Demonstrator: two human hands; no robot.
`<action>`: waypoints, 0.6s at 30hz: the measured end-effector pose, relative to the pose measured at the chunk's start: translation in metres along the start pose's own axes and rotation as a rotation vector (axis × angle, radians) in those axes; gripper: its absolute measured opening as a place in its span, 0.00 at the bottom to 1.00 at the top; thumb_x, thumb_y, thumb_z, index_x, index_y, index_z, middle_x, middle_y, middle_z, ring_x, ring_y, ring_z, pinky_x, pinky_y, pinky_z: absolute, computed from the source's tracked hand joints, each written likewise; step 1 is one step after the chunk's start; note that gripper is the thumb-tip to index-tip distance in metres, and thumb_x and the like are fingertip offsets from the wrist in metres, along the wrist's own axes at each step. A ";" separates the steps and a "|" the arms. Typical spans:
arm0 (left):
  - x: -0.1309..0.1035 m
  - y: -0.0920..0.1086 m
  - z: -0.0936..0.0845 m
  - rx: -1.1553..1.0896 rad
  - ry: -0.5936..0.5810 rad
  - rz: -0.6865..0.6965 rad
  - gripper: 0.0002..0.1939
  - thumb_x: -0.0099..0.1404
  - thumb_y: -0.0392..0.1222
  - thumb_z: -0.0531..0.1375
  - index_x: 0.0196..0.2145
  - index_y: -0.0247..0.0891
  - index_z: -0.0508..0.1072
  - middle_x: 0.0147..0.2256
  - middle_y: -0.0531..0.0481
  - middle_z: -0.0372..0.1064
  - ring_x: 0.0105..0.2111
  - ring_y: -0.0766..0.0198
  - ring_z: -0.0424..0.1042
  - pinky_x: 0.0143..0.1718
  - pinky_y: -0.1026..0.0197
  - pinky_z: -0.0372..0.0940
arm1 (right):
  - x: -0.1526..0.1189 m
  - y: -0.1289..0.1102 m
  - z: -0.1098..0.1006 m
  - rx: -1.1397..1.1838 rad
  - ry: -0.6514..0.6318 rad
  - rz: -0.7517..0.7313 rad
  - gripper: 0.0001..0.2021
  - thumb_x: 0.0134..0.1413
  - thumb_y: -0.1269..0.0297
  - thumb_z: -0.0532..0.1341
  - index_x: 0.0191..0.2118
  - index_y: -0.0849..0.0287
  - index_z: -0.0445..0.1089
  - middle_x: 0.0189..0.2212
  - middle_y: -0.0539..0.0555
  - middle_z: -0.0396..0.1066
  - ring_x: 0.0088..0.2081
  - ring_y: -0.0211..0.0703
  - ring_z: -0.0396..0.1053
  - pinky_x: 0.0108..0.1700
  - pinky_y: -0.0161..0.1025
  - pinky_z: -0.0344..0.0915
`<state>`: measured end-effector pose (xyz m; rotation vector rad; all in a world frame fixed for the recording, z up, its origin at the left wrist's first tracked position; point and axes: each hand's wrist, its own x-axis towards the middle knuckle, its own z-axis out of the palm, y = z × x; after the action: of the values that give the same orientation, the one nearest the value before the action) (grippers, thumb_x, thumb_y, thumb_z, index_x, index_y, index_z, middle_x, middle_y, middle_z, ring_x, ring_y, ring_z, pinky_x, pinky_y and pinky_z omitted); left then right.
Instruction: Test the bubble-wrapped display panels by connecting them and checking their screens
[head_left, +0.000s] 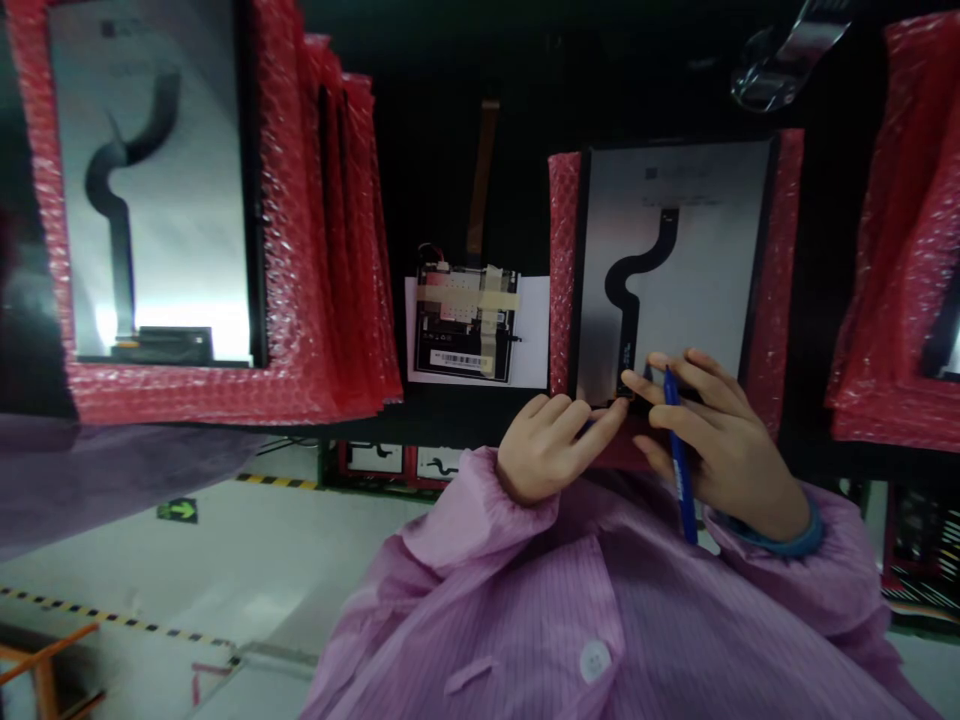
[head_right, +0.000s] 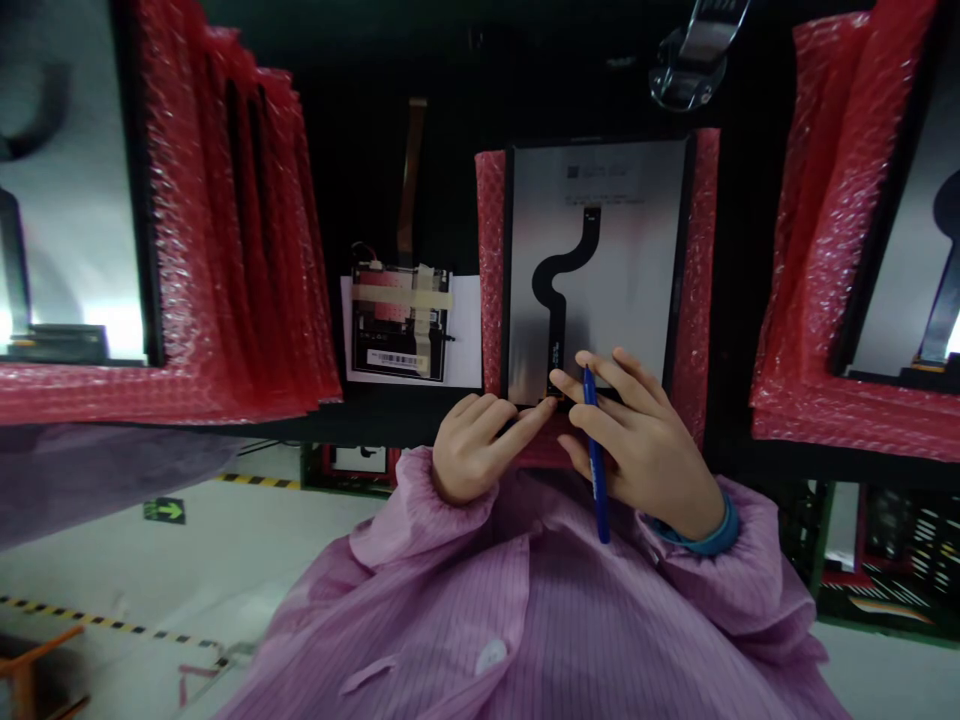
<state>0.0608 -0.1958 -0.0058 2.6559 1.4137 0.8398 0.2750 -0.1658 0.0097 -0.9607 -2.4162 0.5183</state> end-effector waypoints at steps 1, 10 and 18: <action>0.000 0.000 0.000 -0.001 -0.001 0.000 0.12 0.74 0.31 0.55 0.52 0.34 0.73 0.24 0.56 0.63 0.24 0.66 0.61 0.27 0.59 0.54 | 0.000 0.000 0.000 0.002 -0.001 0.000 0.06 0.61 0.68 0.65 0.41 0.57 0.66 0.56 0.59 0.74 0.64 0.55 0.65 0.67 0.59 0.62; -0.001 0.000 0.001 -0.002 -0.041 -0.024 0.15 0.76 0.32 0.50 0.54 0.31 0.73 0.25 0.54 0.62 0.26 0.65 0.61 0.30 0.59 0.55 | 0.001 0.000 0.000 0.019 -0.001 0.004 0.05 0.61 0.67 0.64 0.41 0.55 0.67 0.55 0.56 0.75 0.64 0.55 0.66 0.67 0.60 0.62; 0.002 -0.001 0.005 0.061 -0.026 0.001 0.17 0.77 0.35 0.48 0.50 0.33 0.75 0.26 0.52 0.63 0.26 0.64 0.61 0.29 0.59 0.54 | -0.001 0.003 0.004 0.025 0.022 -0.005 0.06 0.62 0.66 0.63 0.41 0.55 0.65 0.56 0.55 0.75 0.64 0.54 0.66 0.67 0.59 0.62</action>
<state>0.0632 -0.1925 -0.0098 2.7018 1.4553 0.7718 0.2749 -0.1652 0.0050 -0.9447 -2.3864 0.5325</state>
